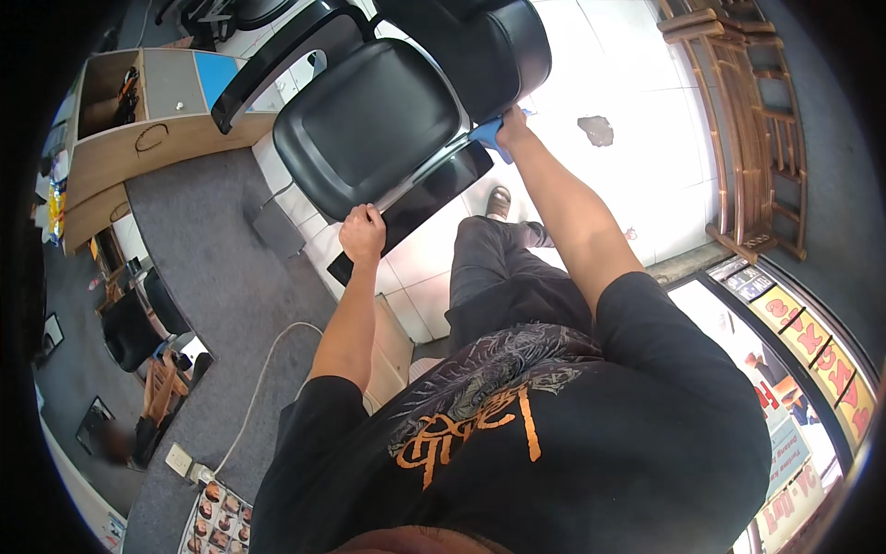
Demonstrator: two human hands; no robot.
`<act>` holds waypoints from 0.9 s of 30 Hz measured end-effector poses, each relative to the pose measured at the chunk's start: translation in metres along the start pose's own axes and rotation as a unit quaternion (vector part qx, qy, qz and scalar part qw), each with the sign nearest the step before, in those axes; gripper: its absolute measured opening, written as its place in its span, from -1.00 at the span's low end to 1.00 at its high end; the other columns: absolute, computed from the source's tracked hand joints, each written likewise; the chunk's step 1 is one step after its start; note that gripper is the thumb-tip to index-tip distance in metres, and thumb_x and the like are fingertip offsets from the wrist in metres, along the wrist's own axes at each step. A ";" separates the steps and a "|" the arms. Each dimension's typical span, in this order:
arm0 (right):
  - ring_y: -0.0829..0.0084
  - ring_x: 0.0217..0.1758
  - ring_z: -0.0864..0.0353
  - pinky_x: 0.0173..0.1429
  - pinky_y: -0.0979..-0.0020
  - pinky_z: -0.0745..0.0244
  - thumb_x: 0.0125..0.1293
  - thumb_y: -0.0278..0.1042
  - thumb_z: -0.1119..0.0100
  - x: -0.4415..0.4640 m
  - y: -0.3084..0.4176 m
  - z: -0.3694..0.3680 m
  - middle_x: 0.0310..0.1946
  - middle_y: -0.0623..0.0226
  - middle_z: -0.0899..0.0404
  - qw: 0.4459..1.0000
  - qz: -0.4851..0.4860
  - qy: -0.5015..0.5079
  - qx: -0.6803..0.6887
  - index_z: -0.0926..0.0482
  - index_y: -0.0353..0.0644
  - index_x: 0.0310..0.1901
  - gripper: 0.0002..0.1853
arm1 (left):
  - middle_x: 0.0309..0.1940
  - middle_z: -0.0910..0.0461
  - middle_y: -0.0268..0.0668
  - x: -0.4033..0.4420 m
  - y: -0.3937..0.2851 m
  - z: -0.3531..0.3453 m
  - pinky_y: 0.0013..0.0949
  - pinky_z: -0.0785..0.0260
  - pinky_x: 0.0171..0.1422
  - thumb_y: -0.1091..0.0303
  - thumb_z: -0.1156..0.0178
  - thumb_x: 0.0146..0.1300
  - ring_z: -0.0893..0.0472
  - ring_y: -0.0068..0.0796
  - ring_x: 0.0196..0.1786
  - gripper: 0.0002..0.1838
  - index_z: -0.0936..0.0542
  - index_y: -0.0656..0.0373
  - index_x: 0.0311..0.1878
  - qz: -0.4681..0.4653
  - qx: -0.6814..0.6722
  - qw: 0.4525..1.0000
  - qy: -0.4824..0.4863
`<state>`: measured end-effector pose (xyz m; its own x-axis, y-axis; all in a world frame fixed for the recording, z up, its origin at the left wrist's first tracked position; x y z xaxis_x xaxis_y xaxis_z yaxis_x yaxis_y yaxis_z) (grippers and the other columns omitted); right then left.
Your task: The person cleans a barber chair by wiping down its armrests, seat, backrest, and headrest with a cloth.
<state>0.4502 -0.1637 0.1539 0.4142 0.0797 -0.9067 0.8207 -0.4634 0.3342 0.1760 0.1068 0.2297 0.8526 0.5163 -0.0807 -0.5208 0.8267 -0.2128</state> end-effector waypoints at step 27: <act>0.42 0.18 -0.63 0.32 0.34 -0.47 0.74 0.06 0.16 -0.324 0.165 -0.055 0.11 0.15 -0.66 0.669 0.727 0.095 -0.124 -0.54 -0.43 0.24 -0.41 | -0.40 -0.72 -0.08 -0.002 -0.002 0.002 0.05 -0.58 -0.15 0.16 -0.06 0.45 -0.73 0.04 -0.34 -0.59 -0.69 0.21 -0.44 -0.006 -0.009 0.999 -0.047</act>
<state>0.4735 -0.2180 0.5166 0.8687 -0.1737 0.4638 -0.4731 -0.0138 0.8809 0.1748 0.1045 0.2323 0.8504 0.5259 0.0129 -0.5092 0.8291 -0.2311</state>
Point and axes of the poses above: each hand's wrist, its own x-axis towards the middle knuckle, its own z-axis out of the back of the hand, y = z × x, the point moved 4 cm from there along x, towards the middle knuckle
